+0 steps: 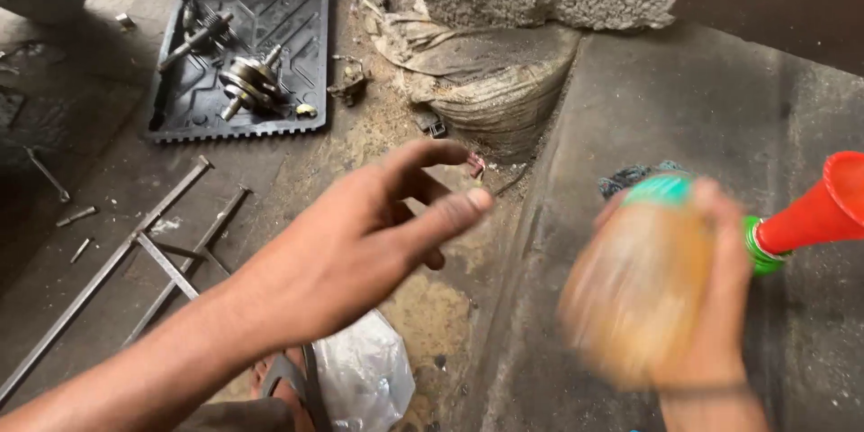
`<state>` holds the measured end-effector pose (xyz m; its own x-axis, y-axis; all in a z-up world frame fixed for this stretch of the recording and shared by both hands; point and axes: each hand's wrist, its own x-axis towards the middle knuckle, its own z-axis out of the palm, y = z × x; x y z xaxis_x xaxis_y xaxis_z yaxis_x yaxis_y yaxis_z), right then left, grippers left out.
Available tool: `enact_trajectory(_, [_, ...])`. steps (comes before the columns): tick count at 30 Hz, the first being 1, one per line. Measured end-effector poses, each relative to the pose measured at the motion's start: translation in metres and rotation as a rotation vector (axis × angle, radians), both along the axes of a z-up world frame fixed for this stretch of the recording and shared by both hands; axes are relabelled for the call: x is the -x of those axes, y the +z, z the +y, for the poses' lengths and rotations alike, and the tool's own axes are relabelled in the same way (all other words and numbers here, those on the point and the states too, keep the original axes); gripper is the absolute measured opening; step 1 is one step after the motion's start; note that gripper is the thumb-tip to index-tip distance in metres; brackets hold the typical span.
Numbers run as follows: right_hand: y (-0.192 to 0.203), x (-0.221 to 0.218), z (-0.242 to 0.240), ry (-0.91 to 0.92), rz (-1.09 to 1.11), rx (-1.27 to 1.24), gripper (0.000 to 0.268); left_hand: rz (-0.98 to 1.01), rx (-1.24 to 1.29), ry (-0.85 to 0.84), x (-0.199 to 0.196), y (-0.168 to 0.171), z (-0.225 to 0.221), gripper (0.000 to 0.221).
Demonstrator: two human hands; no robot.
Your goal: The person pours liquid from two different plastic bottles into a third bottle, then shakes the mixture by hand. After setting the bottle down, they pick it up and shake it again before placing it on the ground.
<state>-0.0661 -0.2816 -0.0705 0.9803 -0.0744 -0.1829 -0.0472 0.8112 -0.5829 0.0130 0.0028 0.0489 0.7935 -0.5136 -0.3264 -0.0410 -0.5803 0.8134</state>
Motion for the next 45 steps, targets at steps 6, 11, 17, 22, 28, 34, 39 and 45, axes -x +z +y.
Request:
enact_trajectory(6, [0.035, -0.032, 0.021, -0.247, 0.189, 0.404, 0.050, -0.053, 0.069, 0.059, -0.007, -0.008, 0.006, 0.071])
enact_trajectory(11, [0.066, -0.017, 0.045, -0.120, 0.116, 0.415, 0.051, -0.021, 0.078, 0.051, -0.009, -0.004, 0.012, 0.069])
enact_trajectory(17, [0.079, -0.031, 0.028, -0.166, 0.137, 0.388, 0.048, -0.040, 0.093, 0.072, 0.000, 0.002, 0.011, 0.065])
enact_trajectory(22, [0.096, -0.011, 0.050, -0.078, 0.042, 0.758, 0.058, -0.033, 0.109, 0.032, -0.004, -0.012, 0.015, 0.061])
enact_trajectory(28, [0.107, -0.030, 0.037, -0.169, 0.141, -0.145, 0.039, -0.010, 0.037, 0.088, -0.006, 0.005, 0.003, 0.060])
enact_trajectory(34, [0.086, -0.033, 0.017, -0.169, 0.065, 0.327, 0.061, 0.068, 0.096, 0.051, -0.002, -0.017, 0.005, 0.064])
enact_trajectory(39, [0.102, 0.010, 0.078, -0.063, -0.253, 0.718, 0.095, 0.205, 0.204, 0.060, -0.007, -0.017, -0.004, 0.073])
enact_trajectory(45, [0.088, -0.004, 0.076, -0.208, -0.234, 0.465, 0.083, 0.591, 0.573, -0.069, 0.032, -0.061, -0.010, 0.085])
